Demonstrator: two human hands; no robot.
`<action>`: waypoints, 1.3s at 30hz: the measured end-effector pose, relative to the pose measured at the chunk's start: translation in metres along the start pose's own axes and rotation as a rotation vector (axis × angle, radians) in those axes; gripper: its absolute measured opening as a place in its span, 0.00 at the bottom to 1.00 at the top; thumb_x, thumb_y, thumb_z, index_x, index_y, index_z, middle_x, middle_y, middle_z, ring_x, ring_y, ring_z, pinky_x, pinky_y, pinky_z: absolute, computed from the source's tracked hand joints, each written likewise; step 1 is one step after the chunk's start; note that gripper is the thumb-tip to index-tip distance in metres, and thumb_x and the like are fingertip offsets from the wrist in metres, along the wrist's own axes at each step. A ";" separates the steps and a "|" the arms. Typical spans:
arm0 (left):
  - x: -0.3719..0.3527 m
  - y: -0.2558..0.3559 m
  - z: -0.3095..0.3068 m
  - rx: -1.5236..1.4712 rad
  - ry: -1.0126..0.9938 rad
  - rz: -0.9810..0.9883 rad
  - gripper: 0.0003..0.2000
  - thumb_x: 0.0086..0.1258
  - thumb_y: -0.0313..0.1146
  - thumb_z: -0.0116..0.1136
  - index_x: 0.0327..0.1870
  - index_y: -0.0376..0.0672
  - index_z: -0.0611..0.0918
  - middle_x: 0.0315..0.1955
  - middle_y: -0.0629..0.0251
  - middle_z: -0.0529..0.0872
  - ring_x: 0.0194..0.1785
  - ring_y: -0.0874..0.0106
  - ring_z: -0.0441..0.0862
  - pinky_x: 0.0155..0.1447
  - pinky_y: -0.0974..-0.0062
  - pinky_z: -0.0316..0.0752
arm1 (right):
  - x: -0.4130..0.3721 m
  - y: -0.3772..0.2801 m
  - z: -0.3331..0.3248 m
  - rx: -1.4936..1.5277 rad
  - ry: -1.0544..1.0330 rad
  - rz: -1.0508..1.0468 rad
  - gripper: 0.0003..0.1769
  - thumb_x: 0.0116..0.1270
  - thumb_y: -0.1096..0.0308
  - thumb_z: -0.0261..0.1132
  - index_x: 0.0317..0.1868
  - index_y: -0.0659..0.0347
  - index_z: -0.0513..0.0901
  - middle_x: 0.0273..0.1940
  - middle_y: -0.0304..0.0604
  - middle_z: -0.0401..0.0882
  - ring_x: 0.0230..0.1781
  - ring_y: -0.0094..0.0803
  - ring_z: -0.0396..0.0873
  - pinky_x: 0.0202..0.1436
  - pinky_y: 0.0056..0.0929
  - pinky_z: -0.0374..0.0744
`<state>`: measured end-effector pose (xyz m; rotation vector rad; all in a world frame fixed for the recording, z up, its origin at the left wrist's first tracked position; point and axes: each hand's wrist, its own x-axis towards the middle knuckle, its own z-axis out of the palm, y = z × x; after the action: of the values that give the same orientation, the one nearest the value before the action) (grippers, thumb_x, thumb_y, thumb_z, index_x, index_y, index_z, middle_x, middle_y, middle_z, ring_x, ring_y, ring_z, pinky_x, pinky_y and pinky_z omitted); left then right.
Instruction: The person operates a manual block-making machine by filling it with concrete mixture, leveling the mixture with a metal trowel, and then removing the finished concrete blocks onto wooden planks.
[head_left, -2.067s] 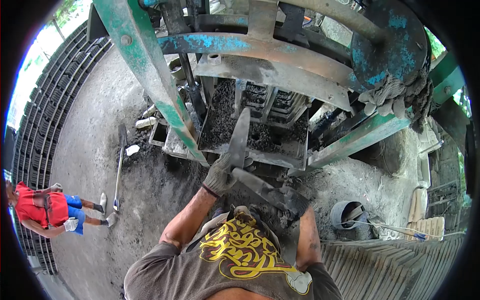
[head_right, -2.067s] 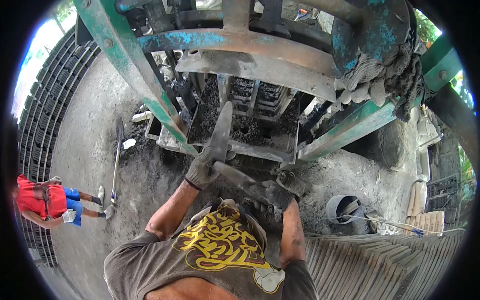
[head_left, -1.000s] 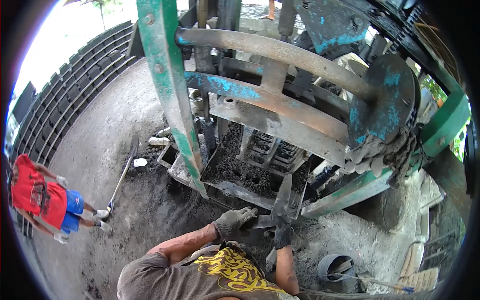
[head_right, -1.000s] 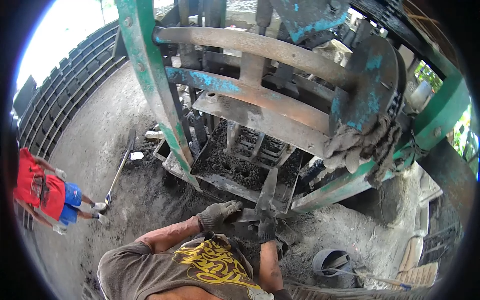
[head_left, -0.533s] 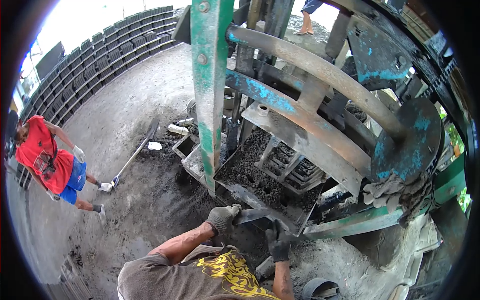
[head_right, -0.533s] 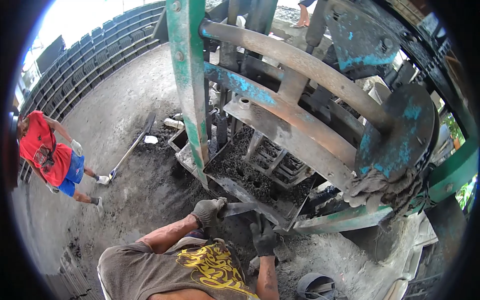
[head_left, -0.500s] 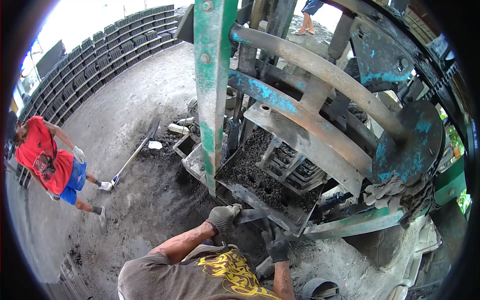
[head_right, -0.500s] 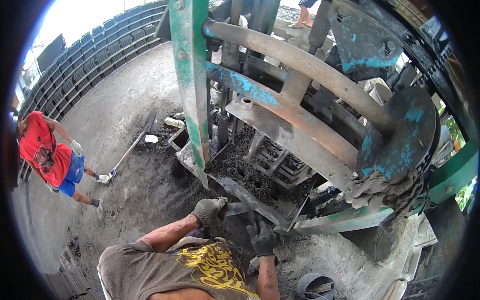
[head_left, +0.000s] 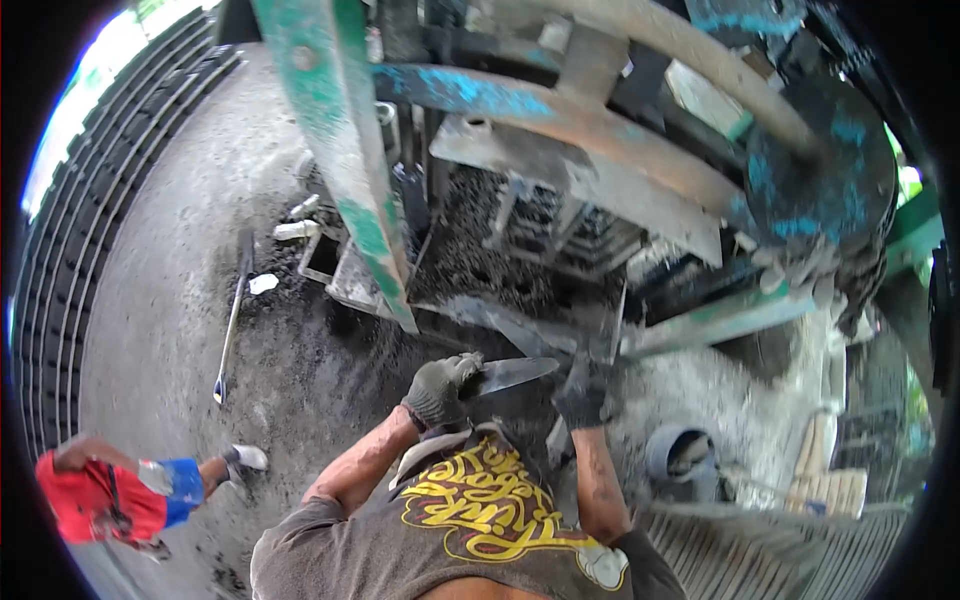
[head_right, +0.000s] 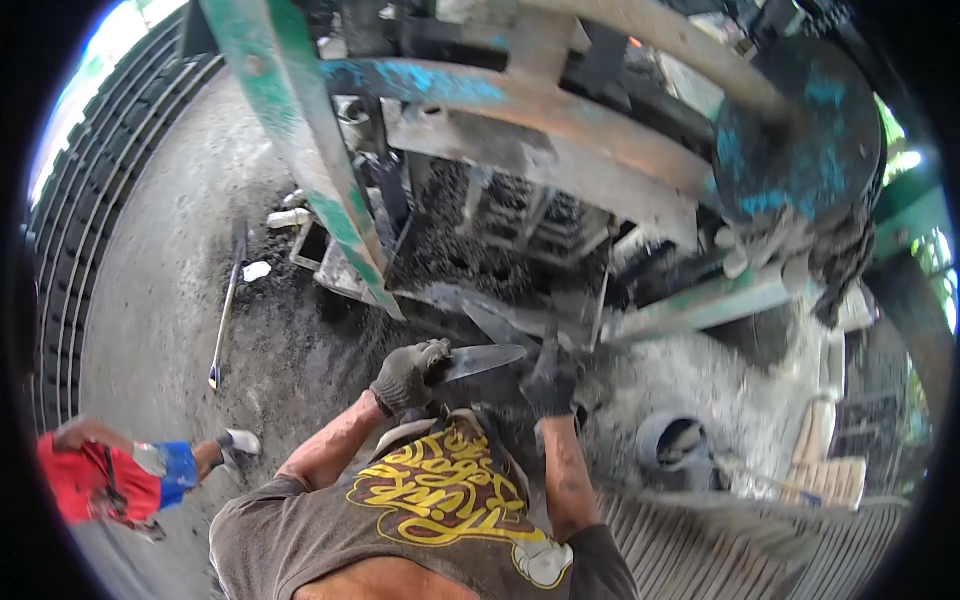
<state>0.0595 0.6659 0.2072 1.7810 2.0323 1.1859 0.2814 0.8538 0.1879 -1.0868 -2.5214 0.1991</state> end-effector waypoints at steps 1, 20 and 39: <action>0.003 0.005 -0.001 -0.001 -0.096 0.003 0.25 0.47 0.28 0.65 0.52 0.44 0.79 0.41 0.54 0.85 0.44 0.53 0.85 0.45 0.60 0.81 | 0.004 -0.016 -0.011 0.047 0.032 -0.003 0.46 0.58 0.57 0.72 0.74 0.61 0.62 0.34 0.52 0.81 0.32 0.56 0.80 0.38 0.51 0.78; -0.080 -0.123 0.050 -0.840 -0.400 -1.159 0.10 0.71 0.38 0.59 0.47 0.45 0.81 0.30 0.67 0.86 0.24 0.73 0.83 0.23 0.72 0.79 | -0.151 0.049 -0.021 0.868 0.359 0.890 0.12 0.74 0.63 0.63 0.52 0.60 0.80 0.26 0.35 0.75 0.21 0.26 0.73 0.24 0.27 0.72; -0.030 0.010 0.128 -0.174 -0.083 -0.701 0.34 0.66 0.26 0.60 0.72 0.29 0.61 0.57 0.51 0.81 0.62 0.67 0.79 0.60 0.74 0.75 | -0.137 0.101 0.017 0.478 -0.061 0.108 0.15 0.73 0.63 0.62 0.49 0.68 0.78 0.32 0.49 0.85 0.31 0.44 0.85 0.35 0.41 0.81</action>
<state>0.1533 0.6938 0.1190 0.8864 2.1422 0.9937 0.4278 0.8248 0.1045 -1.0244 -2.2887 0.8272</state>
